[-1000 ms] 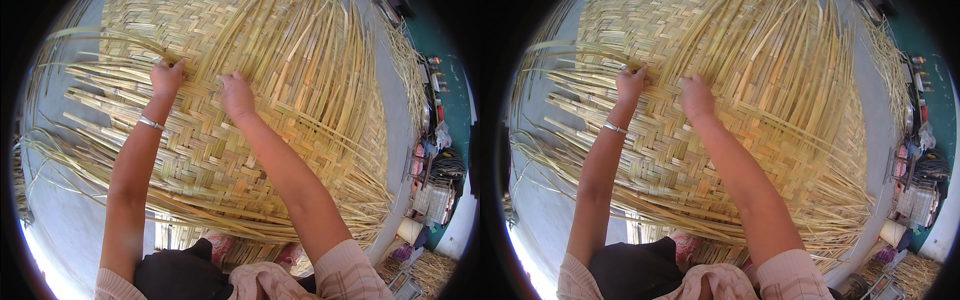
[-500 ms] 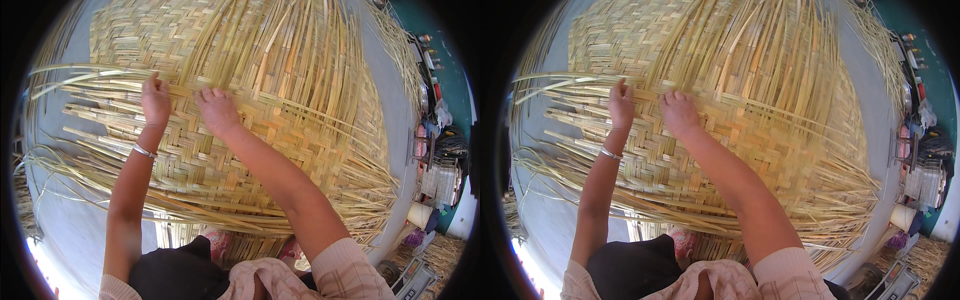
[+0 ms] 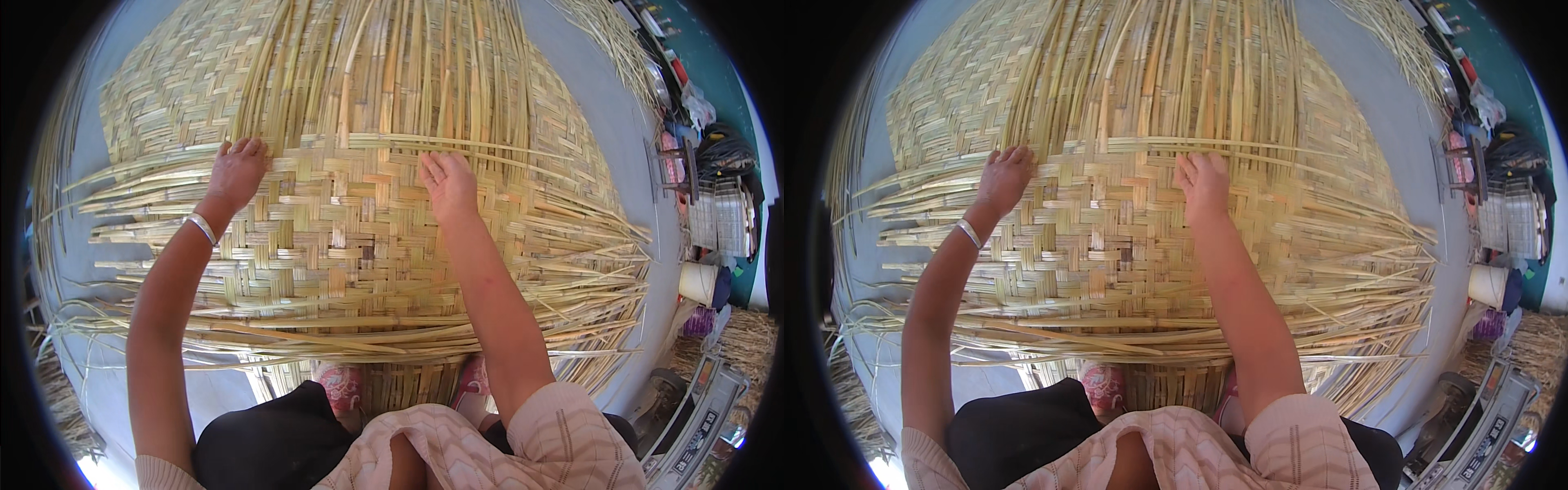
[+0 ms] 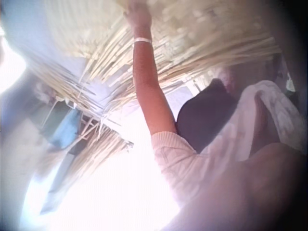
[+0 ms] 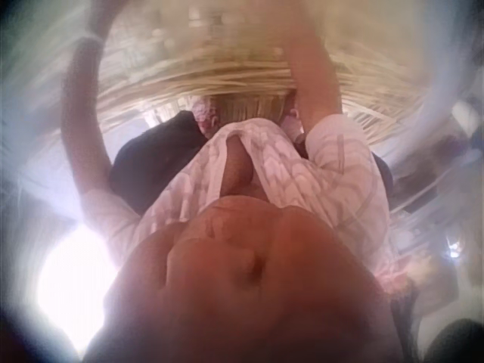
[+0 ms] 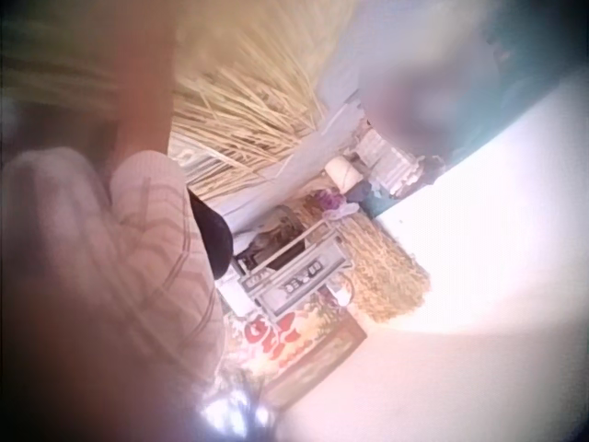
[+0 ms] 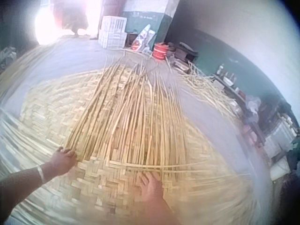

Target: The person weaves a large flat mat by hand, interlacing long dried plant strips in an over-under pattern. They repeatedly pull new strips through the existing weave and press them down to tighten the structure.

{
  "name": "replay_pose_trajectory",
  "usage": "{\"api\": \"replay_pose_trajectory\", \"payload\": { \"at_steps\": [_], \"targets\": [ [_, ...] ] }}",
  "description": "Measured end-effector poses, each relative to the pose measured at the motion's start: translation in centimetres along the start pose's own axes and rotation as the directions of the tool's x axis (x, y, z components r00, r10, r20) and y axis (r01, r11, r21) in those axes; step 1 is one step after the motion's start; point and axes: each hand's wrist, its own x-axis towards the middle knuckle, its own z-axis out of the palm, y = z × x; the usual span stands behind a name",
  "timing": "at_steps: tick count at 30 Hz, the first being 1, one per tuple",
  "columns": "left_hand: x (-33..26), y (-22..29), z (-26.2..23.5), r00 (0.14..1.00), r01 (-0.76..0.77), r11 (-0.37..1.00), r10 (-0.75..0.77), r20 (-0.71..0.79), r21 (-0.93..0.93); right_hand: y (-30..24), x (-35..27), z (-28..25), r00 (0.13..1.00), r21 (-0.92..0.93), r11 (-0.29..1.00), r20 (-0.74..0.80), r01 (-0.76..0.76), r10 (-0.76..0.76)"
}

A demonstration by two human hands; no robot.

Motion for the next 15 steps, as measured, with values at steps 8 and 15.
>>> {"api": "replay_pose_trajectory", "payload": {
  "at_steps": [8,15],
  "targets": [
    [9.0,8.6,-5.4,0.951,-0.294,0.894,0.238,-0.199,-0.337,-1.3,2.9,-2.7,0.971,0.132,0.963,-0.019,-0.233,0.238],
    [14.1,13.7,-5.4,0.930,-0.259,0.858,0.345,0.125,-0.443,-3.1,3.8,-4.3,0.953,0.144,0.956,0.202,-0.255,0.224]
  ]
}}
